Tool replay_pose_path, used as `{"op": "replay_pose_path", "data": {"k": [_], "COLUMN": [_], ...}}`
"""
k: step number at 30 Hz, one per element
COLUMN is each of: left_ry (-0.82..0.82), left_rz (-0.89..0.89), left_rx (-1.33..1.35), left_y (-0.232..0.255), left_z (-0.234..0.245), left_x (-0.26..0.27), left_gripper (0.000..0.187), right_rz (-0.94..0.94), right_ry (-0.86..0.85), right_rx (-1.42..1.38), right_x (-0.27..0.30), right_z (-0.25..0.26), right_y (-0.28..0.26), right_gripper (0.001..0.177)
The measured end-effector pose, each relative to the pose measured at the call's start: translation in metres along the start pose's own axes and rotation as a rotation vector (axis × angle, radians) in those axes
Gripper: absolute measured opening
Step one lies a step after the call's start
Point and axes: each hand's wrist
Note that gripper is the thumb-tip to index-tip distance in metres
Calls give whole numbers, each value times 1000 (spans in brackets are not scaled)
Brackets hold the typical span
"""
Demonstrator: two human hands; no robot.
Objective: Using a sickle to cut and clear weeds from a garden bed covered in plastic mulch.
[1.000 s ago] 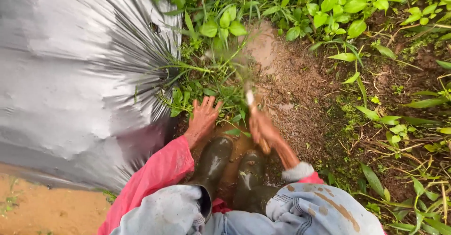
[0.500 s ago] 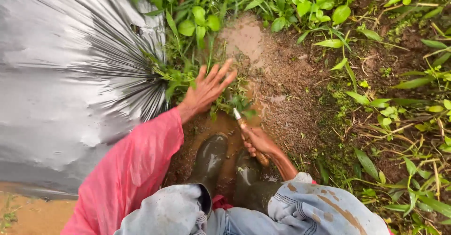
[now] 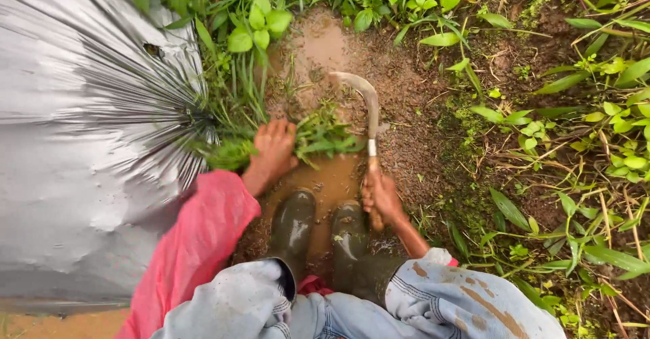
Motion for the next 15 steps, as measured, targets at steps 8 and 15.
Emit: {"op": "replay_pose_path", "data": {"k": [8,15], "left_ry": [122,213], "left_rz": [-35,-12], "left_rx": [-68,-171], "left_y": [43,33], "left_z": [31,26], "left_x": [1,-4], "left_gripper": [83,80], "right_rz": [68,76], "right_ry": [97,-28], "right_rx": [85,122], "right_x": [7,-39], "right_z": [-7,10], "right_y": [-53,-21], "right_gripper": [50,43]}}
Point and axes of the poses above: each hand's wrist, its own x-axis away from the middle knuckle, its own z-axis out of the back of the hand, y = z × x, and after that the axes turned 10 degrees about -z, right-handed
